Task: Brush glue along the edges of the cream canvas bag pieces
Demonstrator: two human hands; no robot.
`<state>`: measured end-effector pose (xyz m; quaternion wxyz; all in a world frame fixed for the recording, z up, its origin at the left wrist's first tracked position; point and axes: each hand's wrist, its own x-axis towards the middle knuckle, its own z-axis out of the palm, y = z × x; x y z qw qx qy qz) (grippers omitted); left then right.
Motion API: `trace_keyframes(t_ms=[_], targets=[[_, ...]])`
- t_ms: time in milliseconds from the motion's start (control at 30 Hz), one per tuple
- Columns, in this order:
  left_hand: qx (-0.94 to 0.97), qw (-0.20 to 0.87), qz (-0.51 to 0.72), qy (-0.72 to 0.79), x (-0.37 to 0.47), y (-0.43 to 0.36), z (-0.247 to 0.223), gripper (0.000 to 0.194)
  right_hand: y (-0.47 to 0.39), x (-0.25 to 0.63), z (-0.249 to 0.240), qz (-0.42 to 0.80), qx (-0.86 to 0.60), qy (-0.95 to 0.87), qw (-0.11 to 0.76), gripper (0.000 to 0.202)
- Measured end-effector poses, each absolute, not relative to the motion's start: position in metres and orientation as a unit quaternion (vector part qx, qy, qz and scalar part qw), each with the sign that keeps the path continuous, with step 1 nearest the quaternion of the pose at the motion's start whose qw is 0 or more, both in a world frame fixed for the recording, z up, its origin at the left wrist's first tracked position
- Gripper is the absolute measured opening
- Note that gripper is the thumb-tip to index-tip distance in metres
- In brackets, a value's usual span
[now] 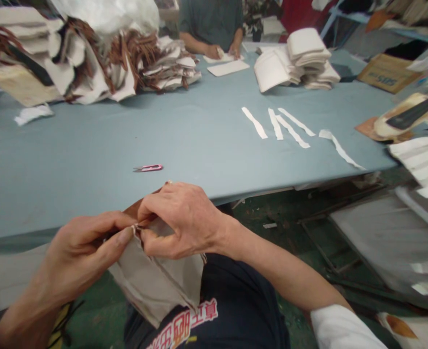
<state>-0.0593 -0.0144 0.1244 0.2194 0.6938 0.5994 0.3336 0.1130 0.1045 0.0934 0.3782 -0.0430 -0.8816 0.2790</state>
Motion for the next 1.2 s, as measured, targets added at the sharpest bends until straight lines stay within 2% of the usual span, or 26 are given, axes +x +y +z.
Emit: trace_keyframes(t_ms=[233, 433, 667, 900, 1000, 1033, 1100, 1200], targets=[[0.672, 0.277, 0.338, 0.597, -0.061, -0.02, 0.123, 0.015, 0.099, 0.116, 0.097, 0.3, -0.062, -0.888, 0.343, 0.004], [0.635, 0.356, 0.338, 0.596, -0.07, -0.023, 0.108, 0.025, 0.1, 0.118, 0.102, 0.36, -0.054, -0.888, 0.281, 0.008], [0.623, 0.391, 0.328, 0.592, -0.072, -0.022, 0.103, 0.032, 0.103, 0.116, 0.104, 0.356, -0.066, -0.895, 0.261, 0.011], [0.604, 0.371, 0.32, 0.628, -0.071, -0.018, 0.101, 0.032, 0.115, 0.106, 0.094, 0.436, -0.058, -0.873, 0.212, 0.011], [0.579, 0.354, 0.346, 0.648, -0.073, -0.018, 0.096, 0.029, 0.136, 0.08, 0.078, 0.482, -0.098, -0.844, 0.214, 0.02], [0.57, 0.352, 0.352, 0.654, -0.074, -0.019, 0.094, 0.029, 0.146, 0.066, 0.069, 0.468, -0.132, -0.841, 0.236, 0.023], [0.553, 0.355, 0.355, 0.665, -0.077, -0.021, 0.09, 0.03, 0.172, 0.035, 0.051, 0.355, -0.223, -0.864, 0.279, 0.027], [0.532, 0.356, 0.357, 0.681, -0.082, -0.026, 0.088, 0.031, 0.207, -0.012, 0.024, 0.171, -0.28, -0.916, 0.232, 0.042]])
